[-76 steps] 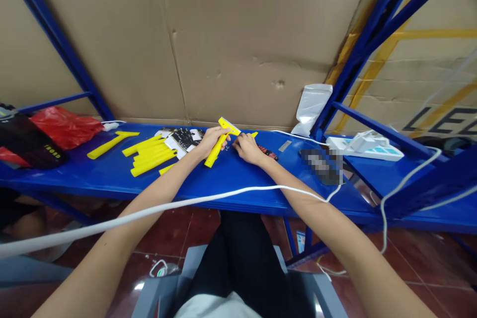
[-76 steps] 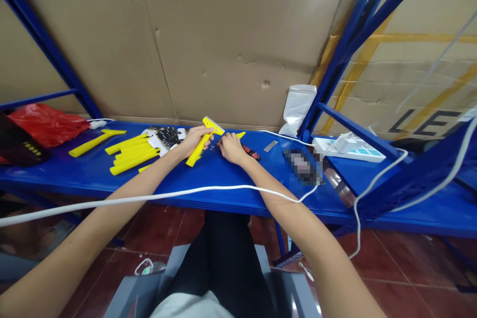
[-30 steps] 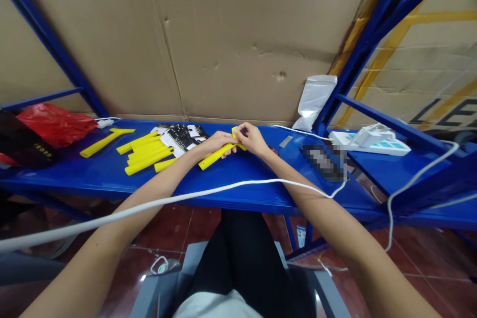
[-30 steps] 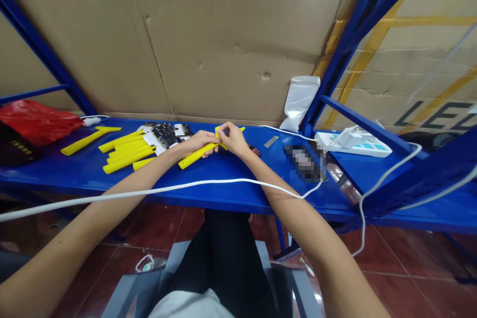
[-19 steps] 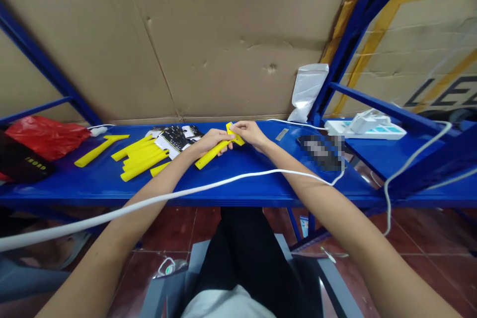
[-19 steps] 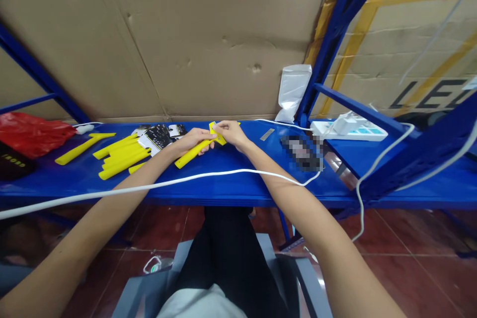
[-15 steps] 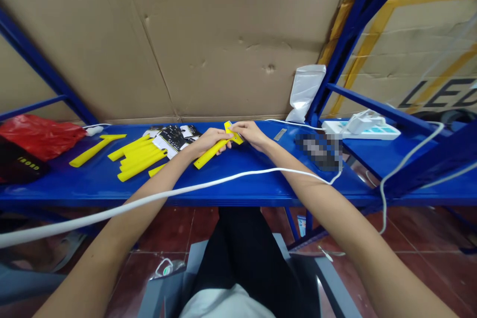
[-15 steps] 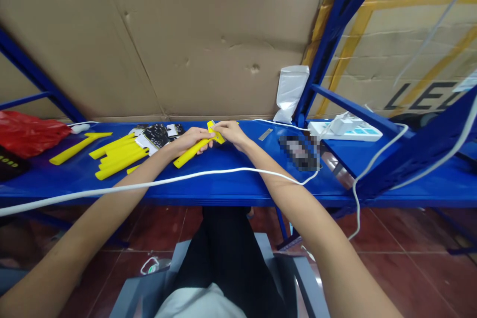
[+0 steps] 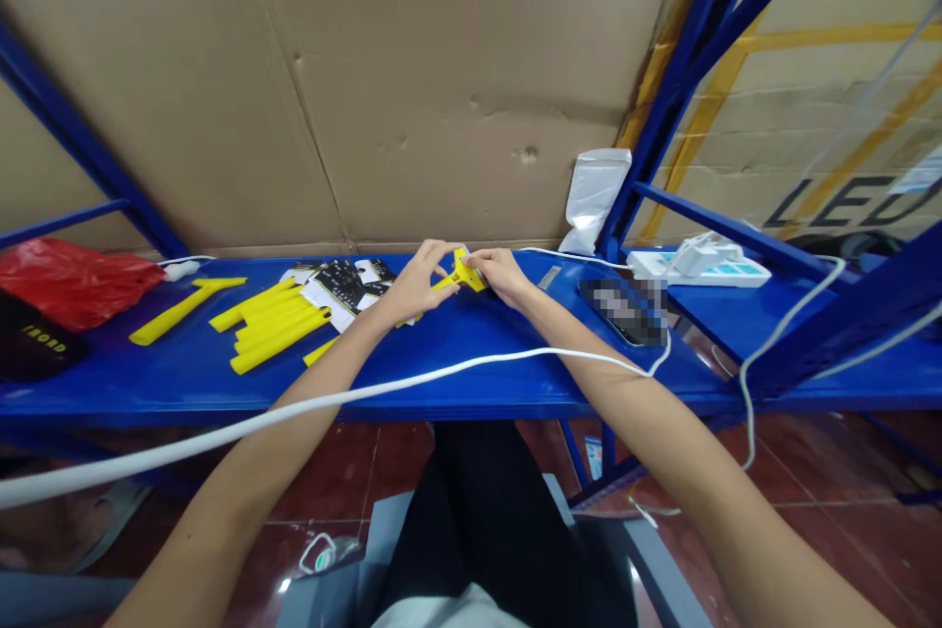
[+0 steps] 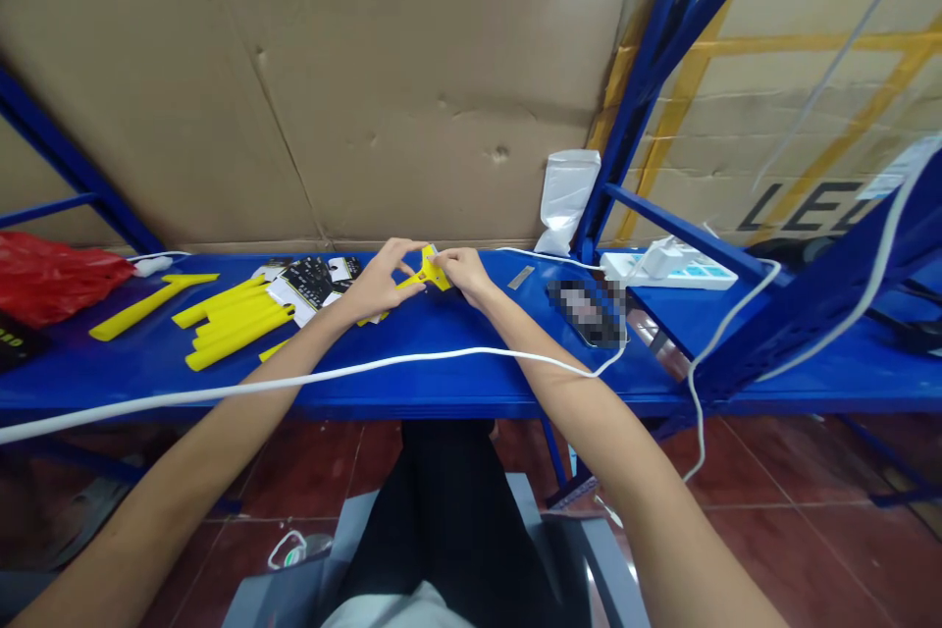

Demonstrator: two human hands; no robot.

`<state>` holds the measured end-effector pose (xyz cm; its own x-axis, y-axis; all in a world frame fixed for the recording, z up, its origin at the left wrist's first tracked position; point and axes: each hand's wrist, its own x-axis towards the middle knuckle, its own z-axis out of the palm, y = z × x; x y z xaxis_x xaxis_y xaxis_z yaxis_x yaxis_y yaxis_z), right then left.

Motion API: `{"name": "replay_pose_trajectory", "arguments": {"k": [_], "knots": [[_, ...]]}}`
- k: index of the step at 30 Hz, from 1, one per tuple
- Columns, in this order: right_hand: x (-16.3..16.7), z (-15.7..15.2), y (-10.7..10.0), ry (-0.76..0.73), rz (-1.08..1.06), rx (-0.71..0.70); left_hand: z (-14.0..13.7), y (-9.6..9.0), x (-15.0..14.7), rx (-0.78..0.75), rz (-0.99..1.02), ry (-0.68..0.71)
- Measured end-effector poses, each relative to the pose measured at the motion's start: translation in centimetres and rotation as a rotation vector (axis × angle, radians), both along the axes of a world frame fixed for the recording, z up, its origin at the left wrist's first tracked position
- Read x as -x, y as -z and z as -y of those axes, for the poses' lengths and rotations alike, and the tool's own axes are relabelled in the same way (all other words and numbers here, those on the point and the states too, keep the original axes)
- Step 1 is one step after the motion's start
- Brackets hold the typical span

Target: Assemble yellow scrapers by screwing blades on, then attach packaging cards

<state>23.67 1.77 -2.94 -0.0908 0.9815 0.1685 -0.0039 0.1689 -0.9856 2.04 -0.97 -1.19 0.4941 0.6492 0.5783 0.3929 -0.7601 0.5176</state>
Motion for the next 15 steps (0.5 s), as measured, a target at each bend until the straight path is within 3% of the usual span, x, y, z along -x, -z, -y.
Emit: {"name": "replay_pose_trajectory", "arguments": {"k": [2,5,10,15], "knots": [[0.1,0.0,0.0,0.013,-0.02,0.012,0.0,0.1,0.2,-0.163,-0.167,0.016],[0.2,0.0,-0.1,0.018,-0.051,0.034,0.0,0.2,0.4,-0.284,-0.364,-0.03],[-0.1,0.0,-0.6,0.012,-0.106,0.075,0.4,0.4,0.0,-0.394,-0.54,-0.07],[-0.6,0.1,-1.0,0.031,-0.123,0.075,1.5,0.3,-1.2,-0.387,-0.672,-0.141]]}}
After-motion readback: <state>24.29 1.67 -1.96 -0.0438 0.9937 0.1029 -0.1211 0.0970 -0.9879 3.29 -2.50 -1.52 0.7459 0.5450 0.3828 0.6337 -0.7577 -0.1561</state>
